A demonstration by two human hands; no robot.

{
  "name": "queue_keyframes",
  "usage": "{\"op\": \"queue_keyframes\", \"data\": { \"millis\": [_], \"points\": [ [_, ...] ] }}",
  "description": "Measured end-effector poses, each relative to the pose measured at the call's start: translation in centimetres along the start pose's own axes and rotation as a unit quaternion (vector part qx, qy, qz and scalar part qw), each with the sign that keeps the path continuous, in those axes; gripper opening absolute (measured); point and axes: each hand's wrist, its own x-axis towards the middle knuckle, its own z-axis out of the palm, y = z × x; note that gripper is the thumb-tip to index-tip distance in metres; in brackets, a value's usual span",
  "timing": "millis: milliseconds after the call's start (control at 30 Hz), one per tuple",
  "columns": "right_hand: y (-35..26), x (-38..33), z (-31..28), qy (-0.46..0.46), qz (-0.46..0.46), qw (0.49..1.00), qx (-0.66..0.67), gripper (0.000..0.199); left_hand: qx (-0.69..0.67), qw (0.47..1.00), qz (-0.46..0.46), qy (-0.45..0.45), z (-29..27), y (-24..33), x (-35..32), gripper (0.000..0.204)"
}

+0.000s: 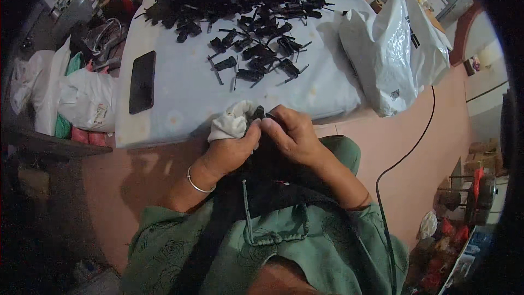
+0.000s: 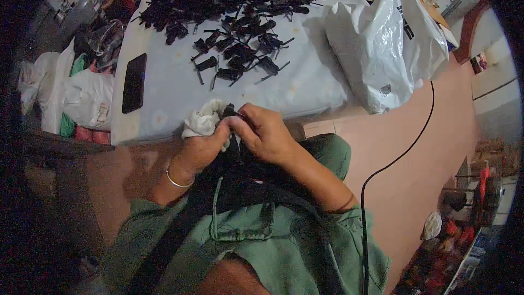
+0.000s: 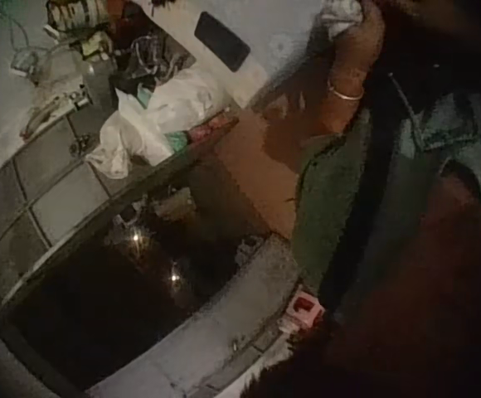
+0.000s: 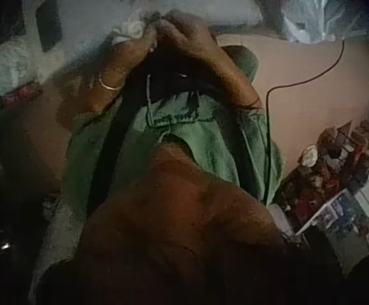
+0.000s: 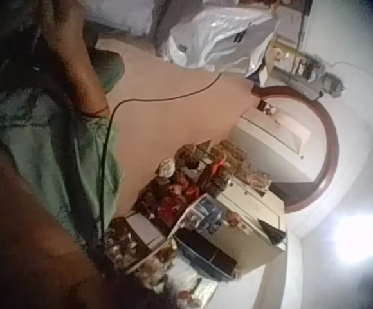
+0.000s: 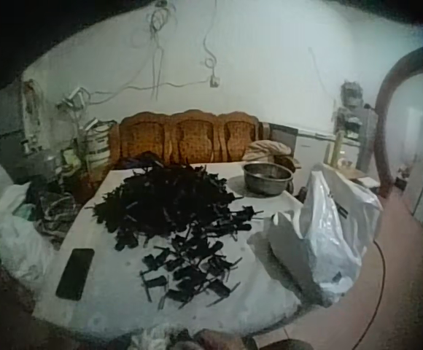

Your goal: Wiping small black plastic components with a white cloth at a workstation.

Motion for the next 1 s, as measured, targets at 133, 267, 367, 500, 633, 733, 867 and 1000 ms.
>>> {"op": "queue_keyframes", "data": {
  "millis": [133,267,367,500,633,733,867,1000],
  "points": [
    [0.2,0.0,0.4,-0.049,0.010,0.998,-0.031,0.021,0.140,0.979,0.131,0.072,0.4,-1.0,0.1,0.011],
    [0.0,0.0,0.6,-0.088,0.091,0.992,0.021,0.026,0.253,0.950,0.182,0.040,0.3,-0.8,0.1,0.013],
    [1.7,-0.3,2.1,-0.052,0.110,0.980,0.159,0.030,0.315,0.918,0.236,0.055,0.5,-0.4,0.5,0.014],
    [1.9,-0.5,2.3,-0.058,0.126,0.977,0.165,0.029,0.269,0.945,0.178,0.052,0.4,-1.7,-0.5,0.019],
    [0.7,0.1,0.3,-0.048,0.112,0.991,0.055,0.024,0.087,0.990,0.086,0.072,-0.6,-2.1,0.7,0.018],
    [2.2,-0.1,0.1,-0.046,0.030,0.998,0.000,0.020,0.014,0.999,0.029,0.030,-1.3,-0.8,0.5,0.018],
    [1.3,0.2,-0.8,-0.035,-0.092,0.994,-0.046,0.015,0.011,1.000,-0.023,0.009,-1.4,-1.3,0.4,0.020],
    [1.4,0.5,-0.8,-0.023,-0.107,0.994,-0.019,0.014,0.033,0.997,-0.053,-0.050,-0.8,-0.2,0.0,0.023]
  ]
}}
